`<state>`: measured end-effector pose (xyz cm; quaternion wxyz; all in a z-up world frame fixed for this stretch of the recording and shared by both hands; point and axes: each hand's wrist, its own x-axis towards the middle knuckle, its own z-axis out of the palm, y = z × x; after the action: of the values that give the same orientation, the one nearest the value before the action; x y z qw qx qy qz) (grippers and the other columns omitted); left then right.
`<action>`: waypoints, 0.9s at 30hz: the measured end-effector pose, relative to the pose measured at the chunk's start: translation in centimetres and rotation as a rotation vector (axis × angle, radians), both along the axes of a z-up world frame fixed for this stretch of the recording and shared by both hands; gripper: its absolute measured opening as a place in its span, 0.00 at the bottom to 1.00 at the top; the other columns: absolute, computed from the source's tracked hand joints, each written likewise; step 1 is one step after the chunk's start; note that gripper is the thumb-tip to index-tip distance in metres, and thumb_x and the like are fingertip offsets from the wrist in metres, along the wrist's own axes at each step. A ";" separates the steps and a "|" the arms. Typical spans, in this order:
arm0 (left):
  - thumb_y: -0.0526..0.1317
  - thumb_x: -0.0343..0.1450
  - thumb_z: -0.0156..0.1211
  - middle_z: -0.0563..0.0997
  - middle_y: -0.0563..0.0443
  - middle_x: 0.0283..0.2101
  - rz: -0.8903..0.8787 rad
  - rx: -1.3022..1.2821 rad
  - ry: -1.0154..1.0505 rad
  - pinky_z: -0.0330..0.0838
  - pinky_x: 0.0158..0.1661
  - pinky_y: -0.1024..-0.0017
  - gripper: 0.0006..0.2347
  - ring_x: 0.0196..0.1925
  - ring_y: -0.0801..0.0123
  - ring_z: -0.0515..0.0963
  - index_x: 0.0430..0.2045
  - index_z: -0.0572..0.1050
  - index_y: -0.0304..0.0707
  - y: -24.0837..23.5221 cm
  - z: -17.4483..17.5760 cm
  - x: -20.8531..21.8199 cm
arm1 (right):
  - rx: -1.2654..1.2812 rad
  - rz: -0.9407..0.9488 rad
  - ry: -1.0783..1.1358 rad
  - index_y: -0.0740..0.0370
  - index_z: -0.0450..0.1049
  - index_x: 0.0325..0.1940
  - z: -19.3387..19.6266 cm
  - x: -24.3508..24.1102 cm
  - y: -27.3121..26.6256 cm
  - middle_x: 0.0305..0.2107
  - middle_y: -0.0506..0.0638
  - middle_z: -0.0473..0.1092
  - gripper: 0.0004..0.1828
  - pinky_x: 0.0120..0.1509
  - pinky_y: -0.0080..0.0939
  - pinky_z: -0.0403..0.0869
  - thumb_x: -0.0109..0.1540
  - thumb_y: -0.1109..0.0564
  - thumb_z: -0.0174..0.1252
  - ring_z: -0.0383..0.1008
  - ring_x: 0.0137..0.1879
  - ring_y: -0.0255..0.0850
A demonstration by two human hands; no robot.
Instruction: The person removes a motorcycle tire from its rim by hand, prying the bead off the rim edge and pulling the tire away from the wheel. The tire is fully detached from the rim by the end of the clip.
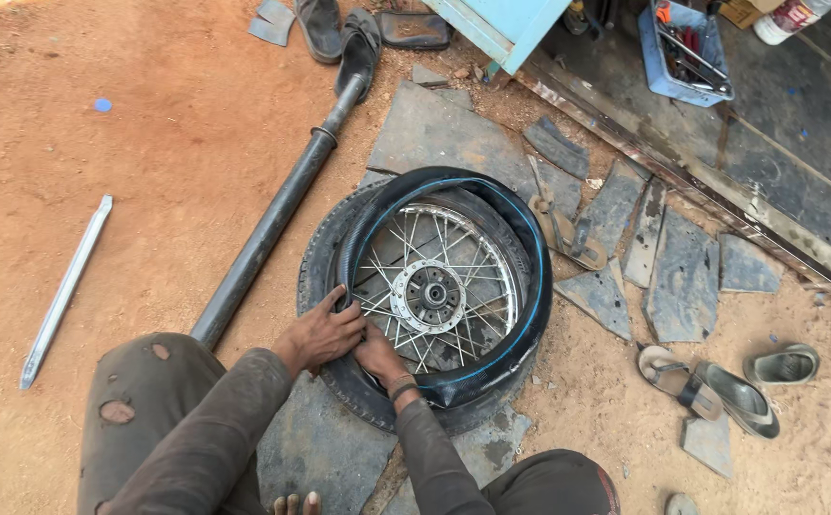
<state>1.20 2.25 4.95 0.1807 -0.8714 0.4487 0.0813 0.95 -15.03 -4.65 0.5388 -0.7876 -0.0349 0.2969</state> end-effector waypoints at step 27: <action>0.44 0.66 0.70 0.72 0.68 0.58 0.016 -0.077 0.083 0.38 0.68 0.22 0.11 0.67 0.63 0.62 0.42 0.82 0.63 -0.6 3.2 0.1 | -0.056 0.338 0.132 0.65 0.77 0.52 1.9 1.8 -3.7 0.36 0.48 0.78 0.22 0.52 0.38 0.78 0.54 0.63 0.68 0.78 0.42 0.35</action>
<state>1.26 1.60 8.12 0.1276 -0.8772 0.4515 0.1016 2.79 -18.69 -2.70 0.4601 -0.7641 -0.1227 0.4352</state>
